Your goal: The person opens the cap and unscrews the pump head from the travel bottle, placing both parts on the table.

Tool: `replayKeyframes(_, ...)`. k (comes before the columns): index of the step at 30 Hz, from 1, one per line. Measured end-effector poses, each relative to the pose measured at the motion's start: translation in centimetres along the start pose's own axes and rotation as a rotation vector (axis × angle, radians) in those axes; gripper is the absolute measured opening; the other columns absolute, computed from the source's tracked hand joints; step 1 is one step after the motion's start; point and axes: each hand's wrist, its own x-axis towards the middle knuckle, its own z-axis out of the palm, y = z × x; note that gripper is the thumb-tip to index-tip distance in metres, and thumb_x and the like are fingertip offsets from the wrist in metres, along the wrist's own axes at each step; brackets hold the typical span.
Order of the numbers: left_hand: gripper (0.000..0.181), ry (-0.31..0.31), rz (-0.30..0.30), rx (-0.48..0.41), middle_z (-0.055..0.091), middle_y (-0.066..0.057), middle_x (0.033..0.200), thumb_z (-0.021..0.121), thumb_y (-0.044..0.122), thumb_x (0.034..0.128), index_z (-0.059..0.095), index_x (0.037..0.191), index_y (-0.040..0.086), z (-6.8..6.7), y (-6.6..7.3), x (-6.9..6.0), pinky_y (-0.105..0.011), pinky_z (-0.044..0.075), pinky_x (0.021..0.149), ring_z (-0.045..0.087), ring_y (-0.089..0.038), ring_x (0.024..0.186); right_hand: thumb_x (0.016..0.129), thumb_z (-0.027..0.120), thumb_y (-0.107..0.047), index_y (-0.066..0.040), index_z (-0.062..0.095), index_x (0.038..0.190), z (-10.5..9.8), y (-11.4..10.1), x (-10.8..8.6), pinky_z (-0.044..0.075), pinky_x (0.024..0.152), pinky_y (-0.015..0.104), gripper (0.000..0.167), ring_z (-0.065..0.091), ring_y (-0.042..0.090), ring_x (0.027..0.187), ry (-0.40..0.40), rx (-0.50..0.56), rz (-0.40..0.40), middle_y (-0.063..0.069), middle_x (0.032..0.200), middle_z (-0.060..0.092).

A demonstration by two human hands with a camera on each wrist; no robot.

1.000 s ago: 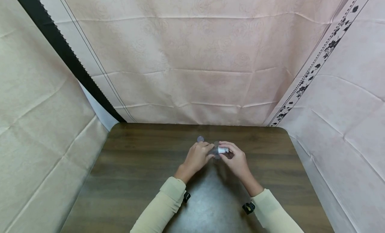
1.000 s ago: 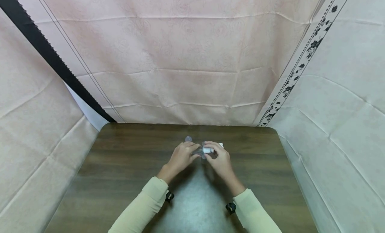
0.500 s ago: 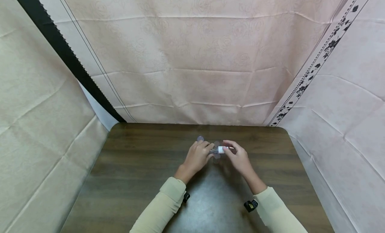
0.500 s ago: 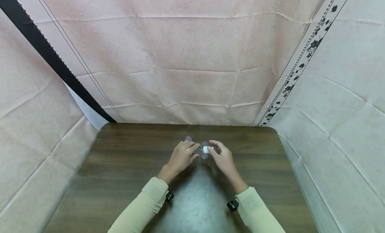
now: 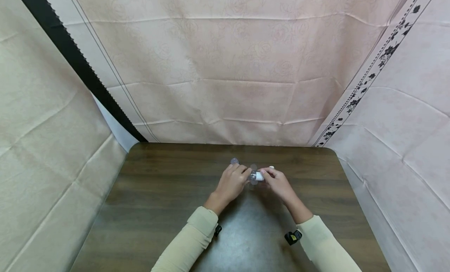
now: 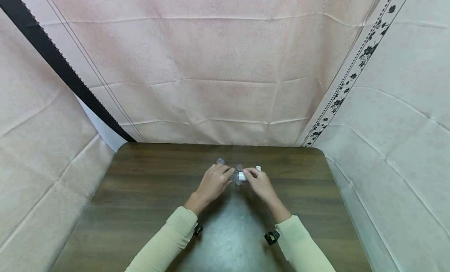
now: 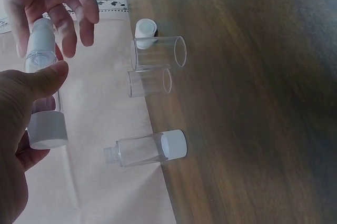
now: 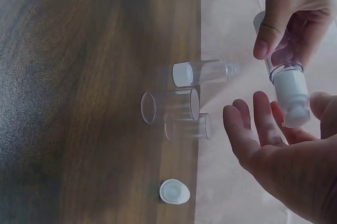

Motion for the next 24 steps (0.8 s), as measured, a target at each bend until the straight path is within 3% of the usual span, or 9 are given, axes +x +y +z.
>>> replayKeyframes(5,0.034,0.013,0.012,0.017,0.076,0.0,0.104,0.087,0.03,0.0853,0.076,0.114,0.015,0.26,0.04,0.01,-0.028,0.055,0.079,0.067,-0.014,0.088,0.11,0.051,-0.027,0.007,0.064,0.13,0.19,0.24,0.2,0.061,0.088,0.045,0.041,0.071,0.025,0.097,-0.019,0.041,0.032,0.019,0.116,0.067)
replayKeyframes(13,0.031,0.033,0.019,0.014,0.076,-0.001,0.103,0.087,0.028,0.0851,0.075,0.111,0.014,0.4,0.14,-0.13,-0.029,0.054,0.076,0.067,-0.015,0.087,0.109,0.053,-0.02,0.01,0.06,0.132,-0.02,0.33,0.11,0.062,0.086,0.035,0.038,0.071,0.019,0.096,-0.101,0.172,0.064,0.021,0.119,0.064)
replayKeyframes(24,0.029,0.003,0.017,0.028,0.076,-0.001,0.105,0.083,0.03,0.0891,0.076,0.114,0.015,0.42,0.29,-0.28,-0.028,0.054,0.078,0.067,-0.015,0.089,0.105,0.061,-0.013,0.006,0.066,0.13,-0.16,0.37,0.03,0.06,0.092,0.035,0.031,0.071,0.012,0.093,-0.083,0.182,0.076,0.018,0.121,0.065)
